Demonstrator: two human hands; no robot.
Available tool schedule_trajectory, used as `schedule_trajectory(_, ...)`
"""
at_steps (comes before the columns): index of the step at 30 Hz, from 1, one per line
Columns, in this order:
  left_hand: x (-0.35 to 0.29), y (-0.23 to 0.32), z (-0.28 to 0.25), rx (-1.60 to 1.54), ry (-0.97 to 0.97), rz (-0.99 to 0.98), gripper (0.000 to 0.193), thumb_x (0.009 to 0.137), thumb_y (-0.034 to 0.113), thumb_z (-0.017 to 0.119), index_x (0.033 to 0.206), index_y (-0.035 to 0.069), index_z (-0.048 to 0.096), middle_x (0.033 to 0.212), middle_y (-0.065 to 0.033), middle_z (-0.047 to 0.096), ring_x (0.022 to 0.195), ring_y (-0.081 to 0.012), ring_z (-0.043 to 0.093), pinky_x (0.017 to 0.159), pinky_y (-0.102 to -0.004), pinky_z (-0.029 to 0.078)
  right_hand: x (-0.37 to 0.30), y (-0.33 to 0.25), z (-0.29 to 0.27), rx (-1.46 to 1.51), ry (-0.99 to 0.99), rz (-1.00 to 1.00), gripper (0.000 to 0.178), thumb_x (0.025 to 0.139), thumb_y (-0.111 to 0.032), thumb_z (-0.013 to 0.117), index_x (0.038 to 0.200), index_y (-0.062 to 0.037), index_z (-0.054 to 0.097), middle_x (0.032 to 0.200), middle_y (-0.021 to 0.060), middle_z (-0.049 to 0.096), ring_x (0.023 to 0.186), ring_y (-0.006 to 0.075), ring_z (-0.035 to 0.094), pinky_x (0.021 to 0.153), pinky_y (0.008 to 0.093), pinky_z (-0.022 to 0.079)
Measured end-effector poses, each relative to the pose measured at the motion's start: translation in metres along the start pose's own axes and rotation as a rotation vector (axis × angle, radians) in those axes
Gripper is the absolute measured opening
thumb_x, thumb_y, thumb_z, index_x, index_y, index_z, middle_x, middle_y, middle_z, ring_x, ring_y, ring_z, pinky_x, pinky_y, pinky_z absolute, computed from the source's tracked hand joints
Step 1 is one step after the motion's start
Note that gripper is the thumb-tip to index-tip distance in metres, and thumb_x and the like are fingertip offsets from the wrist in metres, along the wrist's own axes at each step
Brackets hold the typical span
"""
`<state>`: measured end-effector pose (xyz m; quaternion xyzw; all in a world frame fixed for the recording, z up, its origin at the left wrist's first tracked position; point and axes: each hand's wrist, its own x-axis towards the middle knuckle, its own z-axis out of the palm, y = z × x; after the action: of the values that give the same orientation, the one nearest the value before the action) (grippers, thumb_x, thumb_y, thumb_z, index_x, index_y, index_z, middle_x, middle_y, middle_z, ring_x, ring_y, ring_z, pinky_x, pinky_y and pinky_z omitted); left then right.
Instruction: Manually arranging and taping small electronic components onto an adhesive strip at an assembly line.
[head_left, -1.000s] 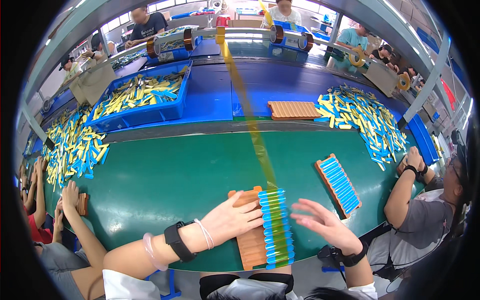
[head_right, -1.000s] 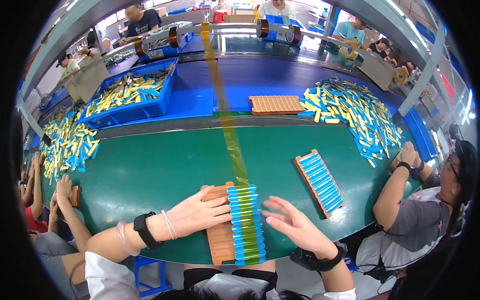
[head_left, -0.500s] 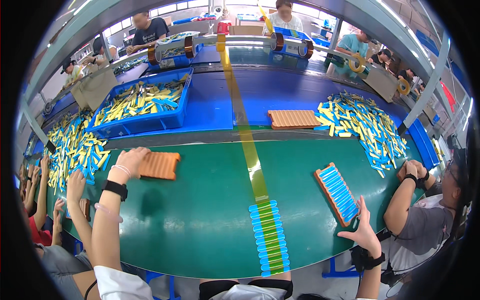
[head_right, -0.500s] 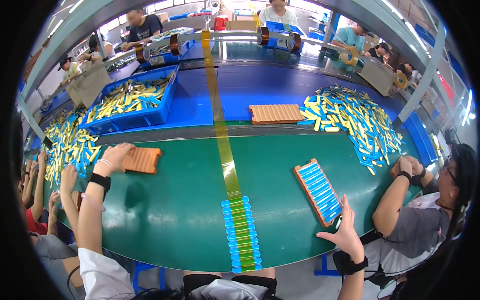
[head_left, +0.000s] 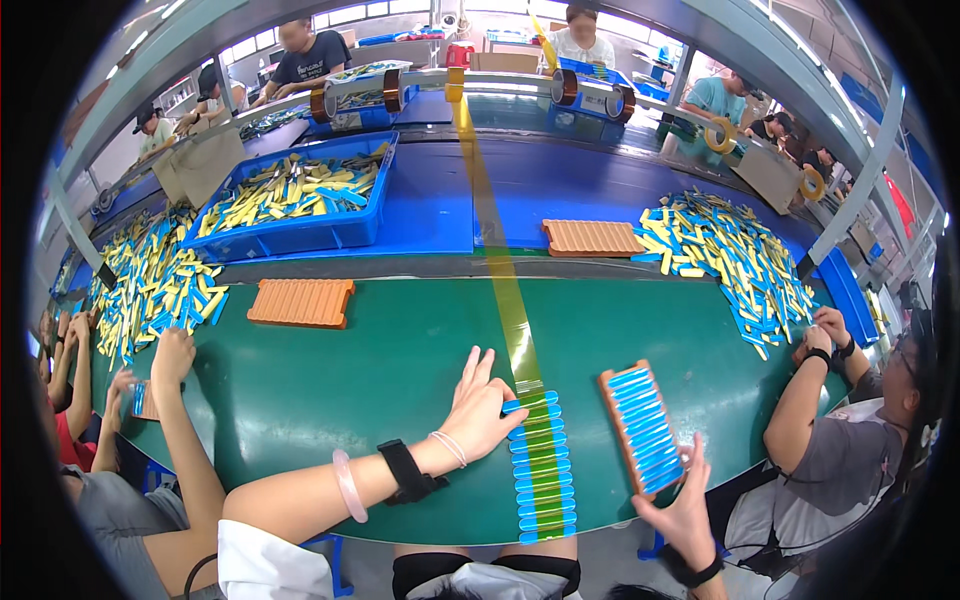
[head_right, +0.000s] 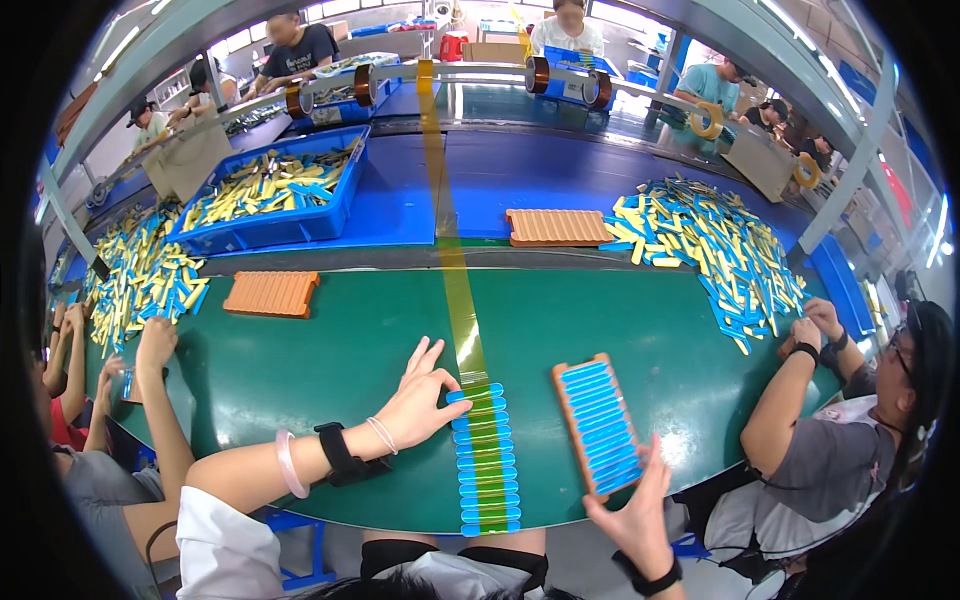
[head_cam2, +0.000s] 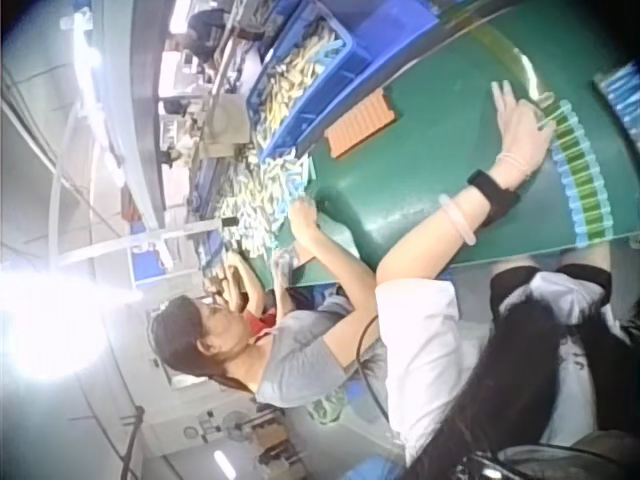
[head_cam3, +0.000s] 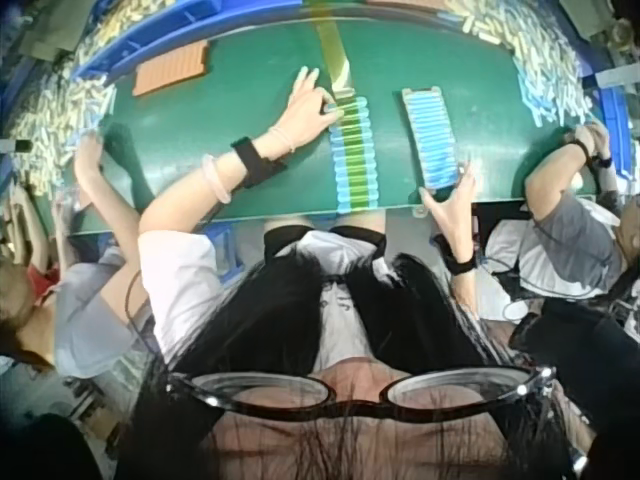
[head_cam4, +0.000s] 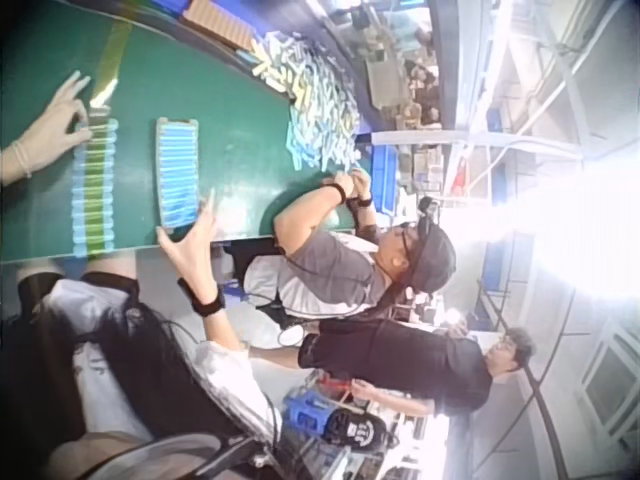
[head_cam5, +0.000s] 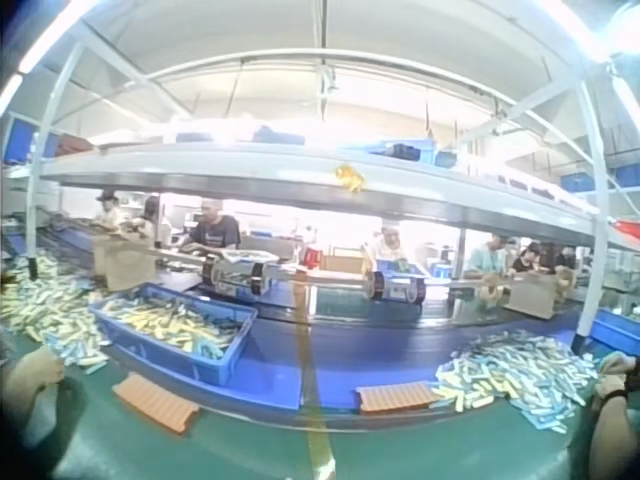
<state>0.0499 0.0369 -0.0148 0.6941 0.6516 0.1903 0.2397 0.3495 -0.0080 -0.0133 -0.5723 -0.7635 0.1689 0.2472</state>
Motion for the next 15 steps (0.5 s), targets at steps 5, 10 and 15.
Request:
schedule_trajectory(5, -0.03, -0.007, -0.032, -1.259, -0.151, -0.073, 0.012, 0.082, 0.01, 0.055, 0.089, 0.004, 0.046, 0.096, -0.0071, 0.054, 0.091, -0.014, 0.053, 0.08, -0.0297, 0.043, -0.028, -0.042, 0.026, 0.078, -0.04, -0.115, 0.104, 0.052, -0.02, 0.078, 0.126, 0.0128, 0.013, 0.111, 0.0224, 0.037, 0.1, 0.0343, 0.036, 0.087, 0.0433, 0.029)
schedule_trajectory(10, -0.081, -0.024, -0.076, -1.619, 0.053, -0.172, 0.018, 0.085, 0.011, 0.048, 0.101, 0.003, 0.046, 0.096, -0.0077, 0.056, 0.087, -0.0175, 0.055, 0.076, -0.0328, 0.046, -0.024, -0.092, 0.066, 0.121, -0.051, -0.231, 0.105, 0.054, -0.024, 0.078, 0.125, 0.0141, 0.011, 0.116, 0.0232, 0.036, 0.101, 0.0339, 0.034, 0.086, 0.0453, 0.029)
schedule_trajectory(15, -0.094, -0.039, -0.086, -1.629, 0.178, -0.272, 0.023, 0.087, 0.015, 0.045, 0.103, 0.0, 0.049, 0.095, -0.0081, 0.058, 0.082, -0.0165, 0.057, 0.071, -0.0321, 0.048, -0.011, -0.139, 0.1, 0.156, -0.019, -0.222, 0.096, 0.059, -0.024, 0.075, 0.122, 0.0164, 0.015, 0.112, 0.0277, 0.032, 0.099, 0.0388, 0.034, 0.083, 0.0468, 0.029)
